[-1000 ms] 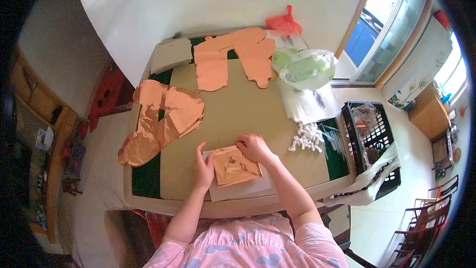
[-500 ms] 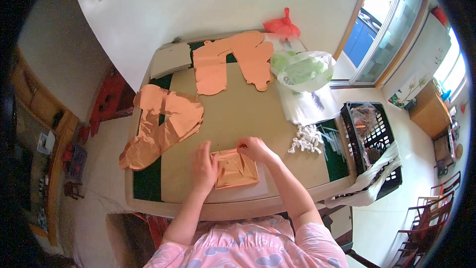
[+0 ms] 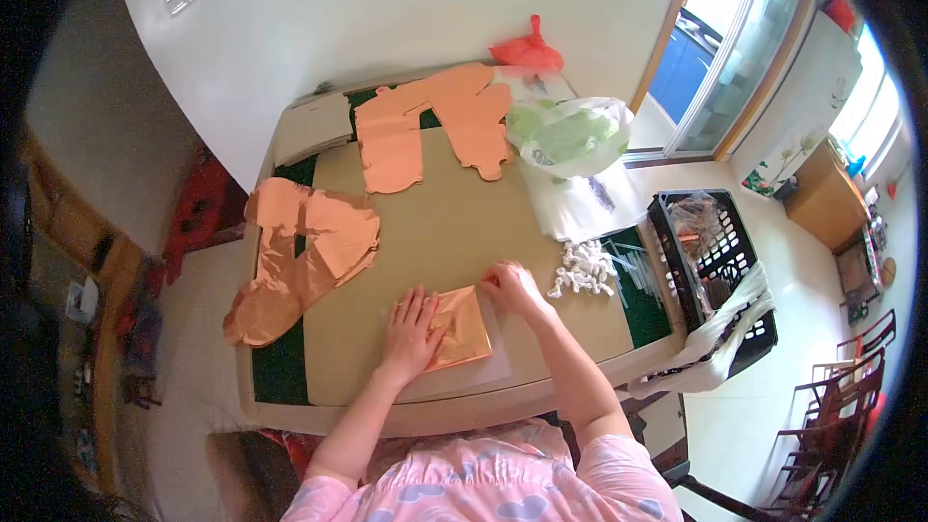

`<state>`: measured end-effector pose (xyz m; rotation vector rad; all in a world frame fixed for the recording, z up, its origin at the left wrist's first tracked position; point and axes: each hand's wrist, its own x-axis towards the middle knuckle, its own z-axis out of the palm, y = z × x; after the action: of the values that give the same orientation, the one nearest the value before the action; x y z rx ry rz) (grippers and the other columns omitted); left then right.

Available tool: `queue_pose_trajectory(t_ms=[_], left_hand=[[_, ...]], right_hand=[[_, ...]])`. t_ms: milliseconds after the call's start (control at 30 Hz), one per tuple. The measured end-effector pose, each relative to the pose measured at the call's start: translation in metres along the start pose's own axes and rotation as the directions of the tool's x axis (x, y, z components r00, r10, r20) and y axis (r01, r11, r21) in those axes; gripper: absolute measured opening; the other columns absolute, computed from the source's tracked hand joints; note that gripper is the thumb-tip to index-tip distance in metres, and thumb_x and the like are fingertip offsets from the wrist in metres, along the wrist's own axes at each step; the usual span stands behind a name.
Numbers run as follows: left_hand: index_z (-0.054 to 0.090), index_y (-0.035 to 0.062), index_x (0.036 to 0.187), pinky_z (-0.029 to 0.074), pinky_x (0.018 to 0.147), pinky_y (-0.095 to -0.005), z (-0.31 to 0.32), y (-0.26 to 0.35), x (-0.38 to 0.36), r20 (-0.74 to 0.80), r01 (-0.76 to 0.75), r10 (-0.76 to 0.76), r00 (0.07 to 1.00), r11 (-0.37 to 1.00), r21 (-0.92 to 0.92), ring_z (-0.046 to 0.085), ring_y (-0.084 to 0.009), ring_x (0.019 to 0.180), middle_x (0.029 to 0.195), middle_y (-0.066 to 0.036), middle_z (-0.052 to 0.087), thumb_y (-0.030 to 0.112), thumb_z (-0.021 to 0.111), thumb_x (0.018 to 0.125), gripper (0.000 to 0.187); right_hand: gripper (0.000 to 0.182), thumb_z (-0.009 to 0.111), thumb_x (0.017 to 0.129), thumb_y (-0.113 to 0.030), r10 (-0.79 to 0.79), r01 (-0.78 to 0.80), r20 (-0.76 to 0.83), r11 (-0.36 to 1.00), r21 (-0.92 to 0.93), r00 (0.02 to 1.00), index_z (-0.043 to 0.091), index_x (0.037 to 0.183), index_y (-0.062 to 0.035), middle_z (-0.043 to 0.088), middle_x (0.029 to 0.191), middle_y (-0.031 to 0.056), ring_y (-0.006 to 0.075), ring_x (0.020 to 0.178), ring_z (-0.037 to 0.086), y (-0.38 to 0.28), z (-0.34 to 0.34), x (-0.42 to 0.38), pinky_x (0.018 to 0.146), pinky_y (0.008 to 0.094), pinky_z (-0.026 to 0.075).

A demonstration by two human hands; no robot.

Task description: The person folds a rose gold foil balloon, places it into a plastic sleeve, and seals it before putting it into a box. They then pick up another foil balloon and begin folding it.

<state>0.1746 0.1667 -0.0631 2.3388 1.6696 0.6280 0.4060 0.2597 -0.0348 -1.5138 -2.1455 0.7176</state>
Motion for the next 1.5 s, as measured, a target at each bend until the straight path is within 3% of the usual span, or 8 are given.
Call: queue_pose_trajectory(t_ms=[267,367,467,500,1000,1100,1300,1500], left_hand=[[0.042,0.0105,0.139,0.025,0.11,-0.0535,-0.007,-0.007,0.001,0.026,-0.094,0.092,0.995,0.992,0.078,0.03,-0.035,0.137,0.147,-0.017,0.035,0.038,0.055,0.091,0.057],[0.041,0.0094,0.14,0.025,0.111,-0.0529,-0.01,-0.005,0.001,0.026,-0.089,0.088,0.996,0.994,0.06,0.03,-0.0353,0.137,0.147,-0.018,0.034,0.037,0.054,0.091,0.058],[0.036,0.0072,0.142,0.024,0.112,-0.0521,-0.006,-0.007,0.0,0.011,-0.053,0.052,0.999,0.998,0.023,0.029,-0.0366,0.137,0.147,-0.021,0.033,0.035,0.053,0.092,0.06],[0.033,0.0064,0.143,0.023,0.112,-0.0518,-0.005,-0.008,-0.001,0.006,-0.038,0.038,0.999,0.999,0.007,0.028,-0.0372,0.138,0.147,-0.022,0.032,0.034,0.052,0.093,0.061],[0.025,0.0018,0.146,0.02,0.114,-0.0506,-0.006,-0.009,0.003,-0.07,0.046,-0.058,0.996,0.987,-0.153,0.024,-0.0374,0.14,0.149,-0.023,0.027,0.022,0.048,0.091,0.062],[0.029,0.0017,0.144,0.02,0.114,-0.0502,-0.011,0.008,-0.003,0.014,-0.025,0.024,1.0,0.997,0.071,0.024,-0.0362,0.14,0.15,-0.021,0.028,0.023,0.05,0.091,0.061],[0.035,0.002,0.141,0.019,0.113,-0.0529,0.001,0.011,-0.017,-0.009,0.064,-0.064,0.998,0.995,0.071,0.024,-0.0348,0.14,0.151,-0.018,0.028,0.029,0.053,0.09,0.061],[0.032,0.002,0.144,0.016,0.113,-0.0534,-0.007,0.014,-0.016,0.052,0.078,-0.081,0.995,0.995,0.065,0.023,-0.0363,0.141,0.151,-0.019,0.026,0.03,0.052,0.089,0.065]], right_hand=[[0.016,0.063,0.081,-0.018,0.05,-0.061,-0.081,0.989,-0.137,0.995,0.063,0.091,-0.005,0.061,0.097,0.0126,0.0318,0.098,0.056,-0.011,0.015,0.007,0.084,0.044,0.044],[0.024,0.061,0.084,-0.019,-0.226,0.196,-0.199,0.967,-0.16,0.954,0.062,0.102,-0.0039,0.058,0.114,0.0144,0.0328,0.112,0.052,-0.026,0.021,-0.001,0.093,0.0466,0.042],[0.036,0.058,0.088,-0.023,-0.424,0.397,-0.074,0.886,-0.239,0.903,0.057,0.118,-0.002,0.05,0.13,0.0164,0.033,0.127,0.043,-0.046,0.033,-0.018,0.104,0.0493,0.035],[0.046,0.054,0.092,-0.026,-0.334,0.339,0.06,0.92,-0.195,0.941,0.049,0.131,-0.0025,0.043,0.14,0.0167,0.0327,0.135,0.035,-0.05,0.036,-0.024,0.111,0.0514,0.026],[0.058,0.048,0.094,-0.037,-0.195,0.182,0.001,0.917,-0.356,0.981,0.038,0.141,-0.0051,0.029,0.151,0.0144,0.0288,0.142,0.023,-0.06,0.062,-0.065,0.114,0.0495,0.017],[0.057,0.045,0.095,-0.037,-0.184,0.177,0.015,0.912,-0.369,0.983,0.037,0.142,-0.0051,0.028,0.152,0.0142,0.0286,0.142,0.022,-0.06,0.061,-0.067,0.115,0.049,0.016],[0.054,0.041,0.097,-0.034,-0.187,0.182,0.016,0.928,-0.326,0.982,0.037,0.142,-0.0049,0.029,0.151,0.0152,0.0287,0.142,0.021,-0.061,0.06,-0.065,0.115,0.0493,0.013],[0.052,0.048,0.094,-0.03,-0.151,0.185,0.107,0.833,-0.522,0.983,0.042,0.139,-0.0046,0.036,0.147,0.015,0.0295,0.14,0.027,-0.073,0.063,-0.053,0.114,0.0501,0.017]])
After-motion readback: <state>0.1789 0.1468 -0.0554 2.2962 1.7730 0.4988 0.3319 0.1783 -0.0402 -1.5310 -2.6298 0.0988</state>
